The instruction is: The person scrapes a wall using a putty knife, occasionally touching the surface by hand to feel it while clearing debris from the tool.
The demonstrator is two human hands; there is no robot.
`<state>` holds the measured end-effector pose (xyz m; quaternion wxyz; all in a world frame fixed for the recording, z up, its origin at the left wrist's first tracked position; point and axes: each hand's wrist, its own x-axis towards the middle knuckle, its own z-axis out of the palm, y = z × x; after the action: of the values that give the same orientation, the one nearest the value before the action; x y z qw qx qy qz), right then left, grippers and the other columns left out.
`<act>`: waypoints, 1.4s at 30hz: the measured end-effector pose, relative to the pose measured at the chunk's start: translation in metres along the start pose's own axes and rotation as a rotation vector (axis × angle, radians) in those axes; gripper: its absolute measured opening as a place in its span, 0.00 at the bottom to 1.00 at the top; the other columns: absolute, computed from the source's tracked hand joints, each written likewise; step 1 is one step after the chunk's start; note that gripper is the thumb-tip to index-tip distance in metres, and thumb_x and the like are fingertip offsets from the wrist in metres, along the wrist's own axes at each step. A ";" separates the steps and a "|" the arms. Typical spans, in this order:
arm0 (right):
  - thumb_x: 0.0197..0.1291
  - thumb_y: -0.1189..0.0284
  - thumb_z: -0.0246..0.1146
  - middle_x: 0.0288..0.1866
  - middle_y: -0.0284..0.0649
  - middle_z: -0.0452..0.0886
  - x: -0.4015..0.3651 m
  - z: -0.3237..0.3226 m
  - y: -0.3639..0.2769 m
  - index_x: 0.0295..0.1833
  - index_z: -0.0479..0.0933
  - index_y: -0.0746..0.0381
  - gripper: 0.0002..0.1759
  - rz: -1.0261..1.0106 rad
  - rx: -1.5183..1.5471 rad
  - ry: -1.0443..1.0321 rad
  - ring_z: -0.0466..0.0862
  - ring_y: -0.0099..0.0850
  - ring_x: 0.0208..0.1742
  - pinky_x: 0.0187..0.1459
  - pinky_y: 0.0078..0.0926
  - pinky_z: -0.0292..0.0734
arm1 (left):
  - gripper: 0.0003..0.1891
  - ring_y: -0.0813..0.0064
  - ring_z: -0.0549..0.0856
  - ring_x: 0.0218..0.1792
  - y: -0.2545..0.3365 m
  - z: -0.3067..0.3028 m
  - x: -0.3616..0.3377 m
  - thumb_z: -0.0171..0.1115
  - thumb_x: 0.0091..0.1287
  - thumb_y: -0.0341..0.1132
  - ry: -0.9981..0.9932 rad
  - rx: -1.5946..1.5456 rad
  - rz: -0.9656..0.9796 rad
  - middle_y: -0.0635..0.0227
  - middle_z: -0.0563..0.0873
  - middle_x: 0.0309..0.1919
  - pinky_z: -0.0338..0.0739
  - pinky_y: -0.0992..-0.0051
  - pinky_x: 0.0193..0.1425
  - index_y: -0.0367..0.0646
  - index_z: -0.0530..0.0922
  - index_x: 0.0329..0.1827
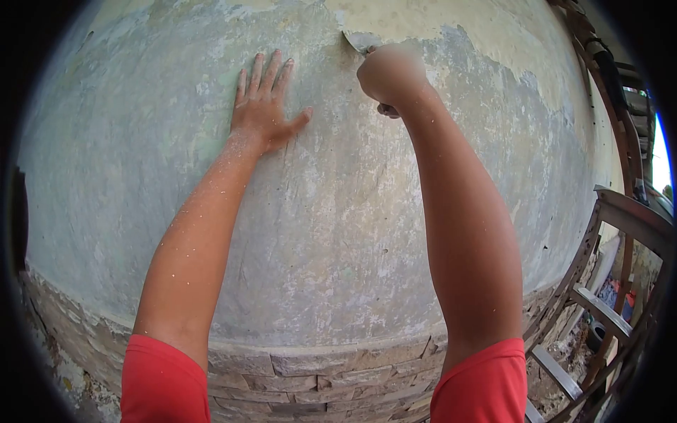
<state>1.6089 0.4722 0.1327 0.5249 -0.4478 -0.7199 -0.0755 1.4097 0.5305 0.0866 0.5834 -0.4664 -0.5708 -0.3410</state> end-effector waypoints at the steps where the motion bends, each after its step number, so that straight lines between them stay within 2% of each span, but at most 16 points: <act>1: 0.59 0.82 0.41 0.37 0.53 0.82 -0.003 0.002 -0.004 0.62 0.73 0.64 0.26 -0.006 0.005 0.001 0.82 0.37 0.23 0.21 0.33 0.79 | 0.46 0.67 0.40 0.80 -0.002 0.001 0.002 0.50 0.63 0.65 0.015 -0.006 -0.006 0.72 0.43 0.80 0.33 0.61 0.82 0.56 0.45 0.80; 3: 0.59 0.82 0.42 0.42 0.53 0.83 -0.017 0.002 -0.010 0.64 0.72 0.62 0.27 0.039 -0.016 -0.087 0.85 0.38 0.27 0.25 0.35 0.81 | 0.46 0.67 0.40 0.80 -0.005 0.000 0.004 0.50 0.63 0.65 0.012 -0.003 0.011 0.72 0.43 0.80 0.33 0.61 0.82 0.55 0.45 0.80; 4: 0.68 0.69 0.52 0.30 0.41 0.78 -0.018 0.006 -0.004 0.70 0.68 0.53 0.24 -0.022 -0.048 -0.102 0.75 0.29 0.18 0.19 0.31 0.74 | 0.47 0.67 0.41 0.80 -0.008 -0.002 0.008 0.50 0.63 0.65 0.007 -0.004 0.025 0.72 0.43 0.80 0.34 0.61 0.82 0.55 0.45 0.80; 6: 0.67 0.72 0.50 0.29 0.41 0.78 -0.005 0.020 0.007 0.67 0.70 0.56 0.23 -0.084 -0.036 0.051 0.75 0.29 0.19 0.19 0.30 0.75 | 0.46 0.67 0.41 0.80 -0.008 -0.004 0.014 0.50 0.63 0.66 0.022 0.011 0.016 0.72 0.43 0.80 0.34 0.61 0.82 0.55 0.45 0.80; 7: 0.67 0.72 0.50 0.29 0.41 0.78 0.000 0.020 0.005 0.67 0.70 0.56 0.23 -0.075 -0.030 0.040 0.75 0.29 0.19 0.19 0.30 0.75 | 0.46 0.67 0.41 0.80 -0.006 -0.003 0.010 0.50 0.63 0.66 0.011 0.017 0.012 0.71 0.43 0.80 0.34 0.61 0.82 0.55 0.45 0.80; 9: 0.64 0.76 0.47 0.27 0.41 0.76 0.019 0.016 -0.009 0.60 0.73 0.58 0.20 0.047 -0.015 -0.029 0.76 0.30 0.19 0.18 0.31 0.74 | 0.46 0.67 0.42 0.80 -0.010 0.001 0.012 0.49 0.64 0.66 0.033 0.035 0.025 0.72 0.43 0.80 0.34 0.62 0.82 0.55 0.45 0.80; 10: 0.62 0.77 0.44 0.25 0.41 0.75 0.019 0.014 -0.012 0.49 0.73 0.64 0.15 0.047 -0.026 -0.034 0.76 0.31 0.20 0.19 0.31 0.74 | 0.46 0.67 0.42 0.80 -0.010 0.005 0.010 0.49 0.64 0.66 0.059 0.042 0.035 0.72 0.43 0.80 0.35 0.62 0.82 0.56 0.45 0.80; 12: 0.63 0.74 0.45 0.25 0.41 0.75 0.012 0.008 -0.016 0.41 0.71 0.67 0.11 0.081 -0.102 -0.100 0.76 0.31 0.20 0.19 0.31 0.73 | 0.45 0.66 0.42 0.80 -0.017 0.007 0.007 0.48 0.64 0.67 0.042 0.039 0.061 0.73 0.44 0.80 0.35 0.62 0.82 0.56 0.46 0.80; 15: 0.63 0.73 0.45 0.25 0.40 0.74 0.017 0.004 -0.015 0.36 0.69 0.68 0.10 0.046 -0.084 -0.053 0.76 0.31 0.20 0.19 0.30 0.73 | 0.44 0.66 0.42 0.80 -0.029 0.004 0.004 0.47 0.65 0.67 0.036 0.058 0.061 0.74 0.43 0.80 0.35 0.62 0.82 0.57 0.46 0.80; 22: 0.62 0.76 0.44 0.29 0.43 0.77 0.003 0.015 -0.012 0.52 0.73 0.63 0.16 0.046 -0.010 -0.063 0.76 0.30 0.20 0.20 0.29 0.73 | 0.43 0.65 0.40 0.80 -0.044 -0.003 -0.008 0.46 0.67 0.65 -0.028 0.039 0.057 0.73 0.41 0.80 0.33 0.60 0.81 0.56 0.45 0.80; 24: 0.60 0.79 0.47 0.34 0.53 0.83 0.014 0.021 -0.015 0.44 0.78 0.72 0.15 0.022 0.137 0.121 0.85 0.39 0.26 0.26 0.36 0.81 | 0.44 0.65 0.39 0.80 -0.042 -0.004 -0.010 0.47 0.67 0.65 -0.026 0.027 0.052 0.72 0.41 0.80 0.32 0.59 0.81 0.55 0.45 0.80; 25: 0.60 0.80 0.47 0.39 0.53 0.84 0.016 0.021 -0.021 0.48 0.77 0.72 0.16 0.047 0.173 0.058 0.86 0.41 0.30 0.27 0.37 0.82 | 0.44 0.64 0.39 0.80 -0.043 -0.005 -0.010 0.48 0.66 0.64 -0.039 0.006 0.041 0.71 0.41 0.80 0.32 0.59 0.81 0.55 0.45 0.80; 28: 0.60 0.81 0.47 0.40 0.53 0.84 -0.012 0.020 -0.027 0.49 0.77 0.71 0.17 0.092 0.125 -0.032 0.86 0.40 0.30 0.27 0.36 0.82 | 0.45 0.63 0.39 0.80 -0.050 -0.004 -0.013 0.49 0.66 0.64 -0.026 -0.055 0.091 0.70 0.41 0.80 0.31 0.57 0.81 0.53 0.45 0.80; 36: 0.59 0.81 0.46 0.34 0.53 0.83 0.019 0.027 -0.032 0.46 0.78 0.72 0.16 0.120 0.147 0.034 0.82 0.39 0.23 0.22 0.33 0.78 | 0.44 0.64 0.40 0.80 -0.051 0.004 -0.017 0.49 0.66 0.64 0.004 0.001 0.078 0.71 0.42 0.80 0.33 0.57 0.81 0.55 0.46 0.80; 40: 0.59 0.79 0.46 0.28 0.52 0.80 0.002 0.027 -0.033 0.35 0.75 0.74 0.12 0.059 0.063 0.043 0.79 0.36 0.20 0.20 0.34 0.76 | 0.44 0.65 0.39 0.80 -0.050 0.001 -0.019 0.49 0.66 0.64 -0.006 -0.020 0.080 0.71 0.42 0.80 0.33 0.58 0.81 0.56 0.46 0.80; 42: 0.68 0.68 0.49 0.25 0.35 0.70 0.032 0.024 -0.040 0.60 0.70 0.55 0.16 0.061 -0.010 0.019 0.71 0.26 0.18 0.21 0.28 0.72 | 0.44 0.65 0.39 0.80 -0.048 0.003 -0.020 0.48 0.66 0.64 0.004 -0.021 0.081 0.71 0.42 0.80 0.33 0.58 0.81 0.56 0.46 0.80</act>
<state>1.5619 0.4807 0.1635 0.5315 -0.4713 -0.7006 -0.0672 1.3615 0.5145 0.0741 0.5929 -0.4946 -0.5468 -0.3237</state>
